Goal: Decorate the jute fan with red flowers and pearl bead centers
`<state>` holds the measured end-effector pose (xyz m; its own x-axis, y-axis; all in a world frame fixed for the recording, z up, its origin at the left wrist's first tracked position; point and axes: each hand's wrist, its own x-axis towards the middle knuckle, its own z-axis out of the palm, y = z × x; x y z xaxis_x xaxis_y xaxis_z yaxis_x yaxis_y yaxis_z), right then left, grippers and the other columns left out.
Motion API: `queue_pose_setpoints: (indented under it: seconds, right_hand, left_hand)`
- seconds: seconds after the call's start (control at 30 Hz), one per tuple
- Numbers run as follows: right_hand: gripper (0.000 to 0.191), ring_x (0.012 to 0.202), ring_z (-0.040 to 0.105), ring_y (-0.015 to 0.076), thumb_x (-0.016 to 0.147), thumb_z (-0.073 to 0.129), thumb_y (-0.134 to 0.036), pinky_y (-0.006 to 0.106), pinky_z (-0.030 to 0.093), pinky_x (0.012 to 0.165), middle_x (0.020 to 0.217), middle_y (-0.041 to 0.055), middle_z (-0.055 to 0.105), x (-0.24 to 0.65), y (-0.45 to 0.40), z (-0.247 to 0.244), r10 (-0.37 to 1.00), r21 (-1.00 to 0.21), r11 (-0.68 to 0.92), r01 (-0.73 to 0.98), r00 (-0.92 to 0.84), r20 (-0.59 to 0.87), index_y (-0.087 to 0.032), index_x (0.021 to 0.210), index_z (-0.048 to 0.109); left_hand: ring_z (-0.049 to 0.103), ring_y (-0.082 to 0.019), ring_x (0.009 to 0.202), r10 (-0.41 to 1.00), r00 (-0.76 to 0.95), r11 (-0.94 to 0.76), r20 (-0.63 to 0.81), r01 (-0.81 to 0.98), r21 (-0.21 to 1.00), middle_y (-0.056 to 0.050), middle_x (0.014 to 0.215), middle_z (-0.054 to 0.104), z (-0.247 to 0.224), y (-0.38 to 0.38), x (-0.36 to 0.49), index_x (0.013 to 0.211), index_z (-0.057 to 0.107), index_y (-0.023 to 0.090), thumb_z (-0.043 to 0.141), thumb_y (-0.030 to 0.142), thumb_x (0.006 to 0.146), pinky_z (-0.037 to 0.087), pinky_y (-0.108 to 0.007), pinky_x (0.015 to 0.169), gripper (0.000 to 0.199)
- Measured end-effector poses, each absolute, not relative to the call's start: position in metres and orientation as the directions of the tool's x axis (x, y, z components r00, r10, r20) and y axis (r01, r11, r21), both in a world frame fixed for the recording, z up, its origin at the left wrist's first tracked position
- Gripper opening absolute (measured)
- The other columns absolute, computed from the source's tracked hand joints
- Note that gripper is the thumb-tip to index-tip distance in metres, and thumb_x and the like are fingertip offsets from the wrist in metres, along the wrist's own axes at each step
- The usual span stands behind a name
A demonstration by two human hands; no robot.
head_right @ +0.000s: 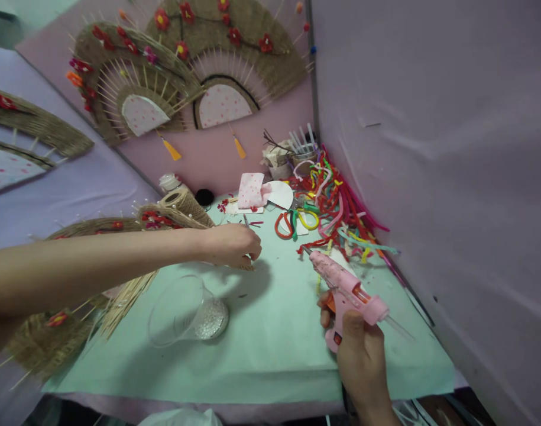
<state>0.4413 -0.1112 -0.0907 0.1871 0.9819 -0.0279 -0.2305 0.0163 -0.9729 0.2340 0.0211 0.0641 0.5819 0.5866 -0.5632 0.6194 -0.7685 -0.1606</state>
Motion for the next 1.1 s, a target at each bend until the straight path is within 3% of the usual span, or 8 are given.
queue_pose_setpoints:
  seconds: [0.2,0.43,0.6,0.8,1.1]
  right_hand:
    - [0.061,0.046,0.044,0.0098,0.085,0.041,-0.073,0.020,0.036,0.038,0.065,0.0030,0.056,0.4409,-0.1096,-0.0921,0.982,-0.970,0.027,-0.243,0.190,-0.020,-0.015,0.087,0.062]
    - [0.063,0.041,0.041,0.0088,0.084,0.042,-0.073,0.017,0.025,0.032,0.062,0.0038,0.056,0.4411,-0.1087,-0.0865,0.978,-0.979,0.025,-0.200,0.209,-0.018,-0.013,0.086,0.062]
    - [0.064,0.043,0.042,0.0090,0.083,0.042,-0.075,0.019,0.033,0.036,0.063,0.0031,0.055,0.4408,-0.1107,-0.0883,0.978,-0.969,0.018,-0.246,0.205,-0.034,-0.014,0.087,0.061]
    - [0.060,0.044,0.043,0.0097,0.084,0.044,-0.073,0.020,0.034,0.036,0.065,0.0030,0.056,0.4414,-0.1094,-0.0905,0.982,-0.965,0.023,-0.259,0.187,-0.027,-0.016,0.088,0.060]
    - [0.063,0.044,0.043,0.0103,0.084,0.041,-0.074,0.020,0.034,0.036,0.064,0.0036,0.056,0.4418,-0.1108,-0.0891,0.980,-0.975,0.018,-0.221,0.195,-0.026,-0.015,0.088,0.062]
  left_hand:
    - [0.058,-0.017,0.074,0.575,0.633,-0.793,-0.519,0.588,-0.160,-0.005,0.085,0.070,0.0581,0.0232,0.2298,0.082,0.071,0.020,0.057,0.013,0.074,0.035,-0.027,0.062,0.018]
    - [0.055,-0.016,0.068,0.580,0.635,-0.788,-0.510,0.596,-0.153,-0.004,0.079,0.069,0.0562,0.0247,0.2286,0.076,0.070,0.020,0.055,0.010,0.071,0.033,-0.027,0.059,0.018]
    - [0.054,-0.015,0.066,0.572,0.646,-0.795,-0.506,0.589,-0.147,-0.004,0.078,0.068,0.0571,0.0245,0.2292,0.074,0.069,0.019,0.055,0.010,0.072,0.030,-0.027,0.057,0.016]
    - [0.053,-0.015,0.066,0.559,0.645,-0.805,-0.520,0.574,-0.153,-0.004,0.078,0.068,0.0582,0.0246,0.2297,0.072,0.067,0.019,0.056,0.009,0.071,0.029,-0.027,0.056,0.015]
    - [0.059,-0.018,0.076,0.564,0.608,-0.793,-0.558,0.588,-0.161,-0.005,0.086,0.071,0.0623,0.0239,0.2313,0.083,0.072,0.019,0.059,0.011,0.075,0.035,-0.027,0.061,0.017]
